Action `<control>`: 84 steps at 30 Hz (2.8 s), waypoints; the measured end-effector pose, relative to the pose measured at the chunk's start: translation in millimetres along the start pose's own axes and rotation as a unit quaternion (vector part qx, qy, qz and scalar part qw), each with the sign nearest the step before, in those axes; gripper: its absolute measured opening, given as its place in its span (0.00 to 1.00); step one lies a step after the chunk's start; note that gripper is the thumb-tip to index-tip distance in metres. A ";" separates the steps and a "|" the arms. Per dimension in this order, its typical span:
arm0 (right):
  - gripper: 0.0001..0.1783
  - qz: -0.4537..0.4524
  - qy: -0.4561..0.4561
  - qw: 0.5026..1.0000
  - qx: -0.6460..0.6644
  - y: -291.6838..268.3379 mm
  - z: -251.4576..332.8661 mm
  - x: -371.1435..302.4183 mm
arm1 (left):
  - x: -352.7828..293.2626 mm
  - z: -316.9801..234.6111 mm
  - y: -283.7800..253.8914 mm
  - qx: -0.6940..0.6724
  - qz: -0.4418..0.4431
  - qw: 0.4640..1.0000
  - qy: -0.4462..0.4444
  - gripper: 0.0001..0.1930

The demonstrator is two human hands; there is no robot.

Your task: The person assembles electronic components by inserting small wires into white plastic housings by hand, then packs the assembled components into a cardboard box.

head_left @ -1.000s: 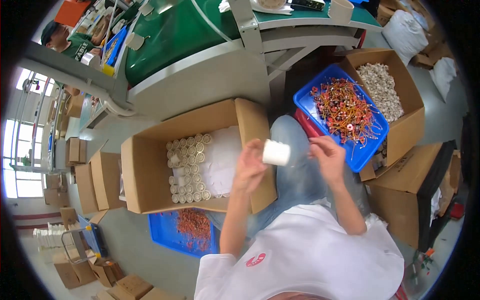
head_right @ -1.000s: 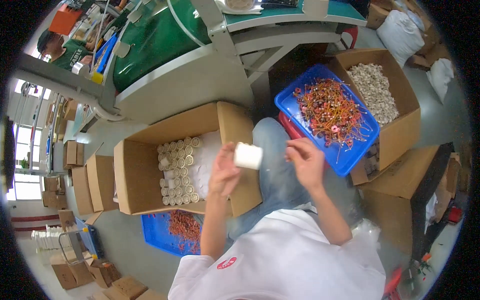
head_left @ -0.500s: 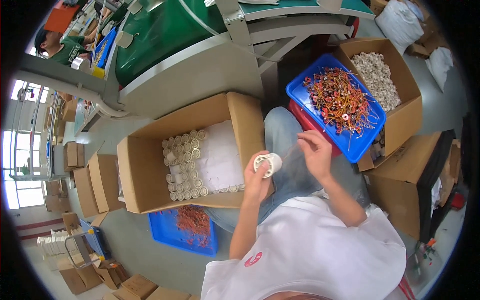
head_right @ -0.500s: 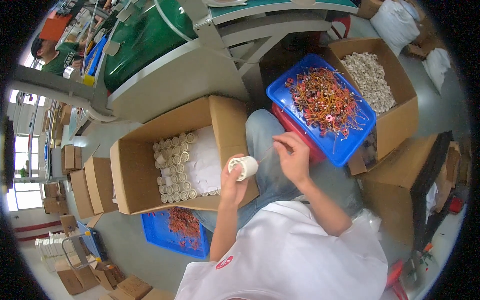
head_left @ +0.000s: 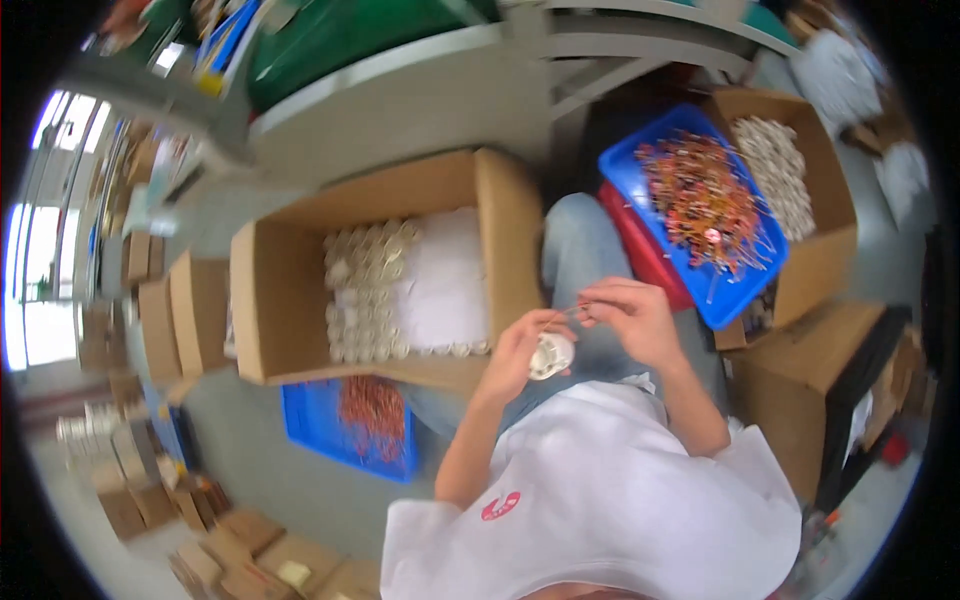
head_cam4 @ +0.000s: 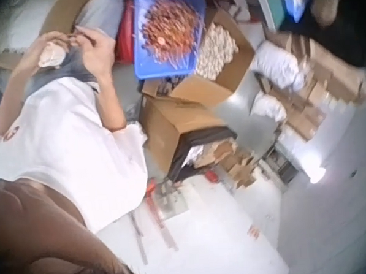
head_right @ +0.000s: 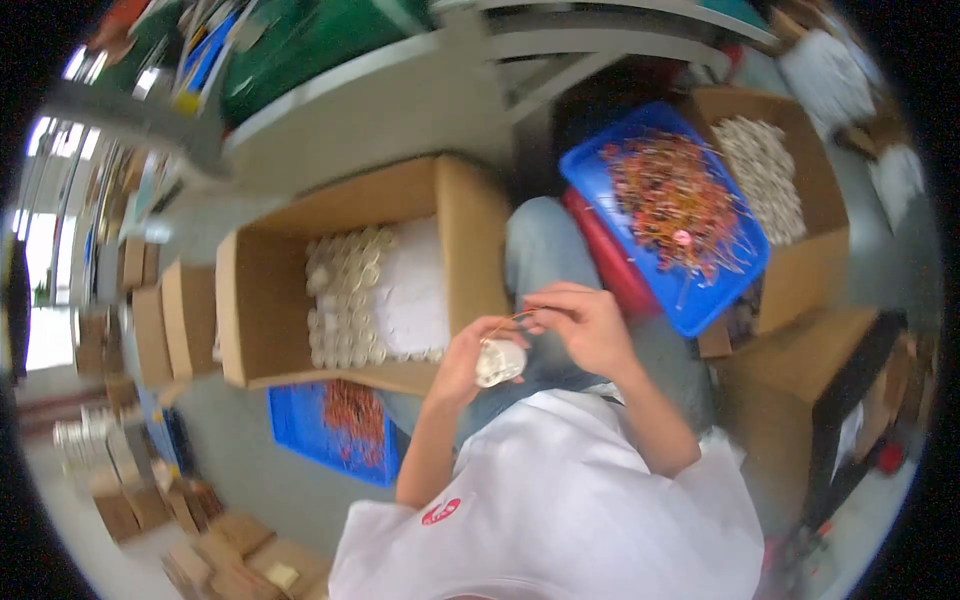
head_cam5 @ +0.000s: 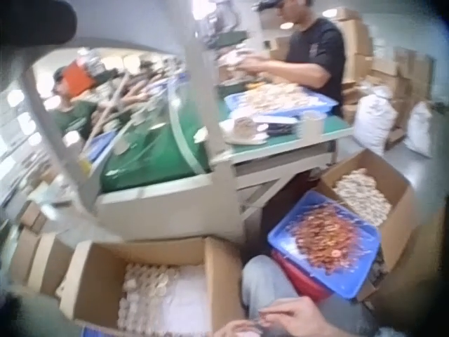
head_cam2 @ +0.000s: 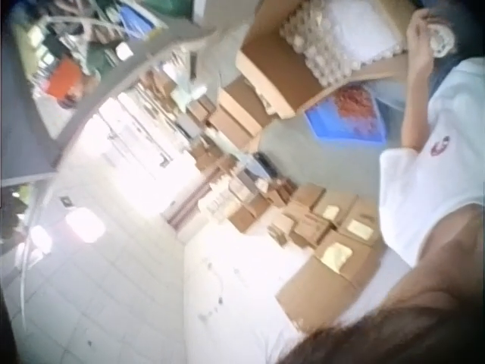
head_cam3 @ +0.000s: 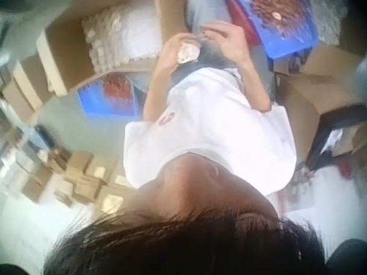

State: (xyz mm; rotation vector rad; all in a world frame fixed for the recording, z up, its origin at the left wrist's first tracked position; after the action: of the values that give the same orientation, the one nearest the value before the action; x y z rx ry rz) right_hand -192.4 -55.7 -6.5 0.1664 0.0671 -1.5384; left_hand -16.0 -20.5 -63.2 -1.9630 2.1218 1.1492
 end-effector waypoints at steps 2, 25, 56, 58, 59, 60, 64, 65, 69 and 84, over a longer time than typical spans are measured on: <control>0.12 0.023 0.036 0.999 -0.018 -0.8 -0.1 -5.1 | -5.7 -5.1 7.4 0.038 0.012 0.998 -0.051 0.18; 0.17 -0.250 -0.159 0.951 0.084 21.5 2.3 14.1 | 10.4 19.7 23.5 -0.043 -0.113 0.993 0.006 0.32; 0.19 -0.054 -0.446 0.882 -0.140 21.4 81.0 -38.3 | -34.2 -67.9 16.9 0.371 -0.171 0.807 0.426 0.25; 0.18 -0.051 -0.445 0.883 -0.143 22.1 79.3 -38.3 | -33.7 -69.8 20.4 0.371 -0.172 0.798 0.442 0.25; 0.18 -0.053 -0.445 0.881 -0.150 22.1 78.3 -38.2 | -32.9 -69.2 20.7 0.371 -0.171 0.799 0.442 0.25; 0.18 -0.055 -0.445 0.880 -0.156 22.5 77.5 -38.1 | -33.1 -69.0 20.9 0.379 -0.167 0.791 0.450 0.25; 0.18 -0.056 -0.447 0.876 -0.171 23.2 76.6 -37.7 | -33.9 -71.7 25.3 0.396 -0.159 0.772 0.471 0.27; 0.18 -0.053 -0.441 0.879 -0.173 24.1 76.3 -37.2 | -33.3 -71.4 25.0 0.396 -0.157 0.773 0.471 0.27; 0.18 -0.028 -0.363 0.908 -0.206 27.9 72.5 -29.3 | -32.8 -71.5 31.5 0.436 -0.149 0.723 0.514 0.25; 0.11 -0.006 -0.229 0.938 -0.259 38.6 53.9 -17.9 | -29.4 -68.3 55.0 0.423 -0.104 0.727 0.530 0.21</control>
State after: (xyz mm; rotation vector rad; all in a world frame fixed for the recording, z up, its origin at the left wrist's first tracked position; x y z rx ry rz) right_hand -157.8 -45.1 51.8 -0.6128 0.1007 -1.4854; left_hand -27.6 -35.1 27.4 -2.3266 1.9235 -1.1523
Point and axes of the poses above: each hand's wrist, its own x-axis towards the middle knuckle, its own y-axis out of the palm, z = x × y, the point moved 5 cm from there along x, towards the middle knuckle, and after that the axes turned 12 degrees about -z, right-handed, at the moved point
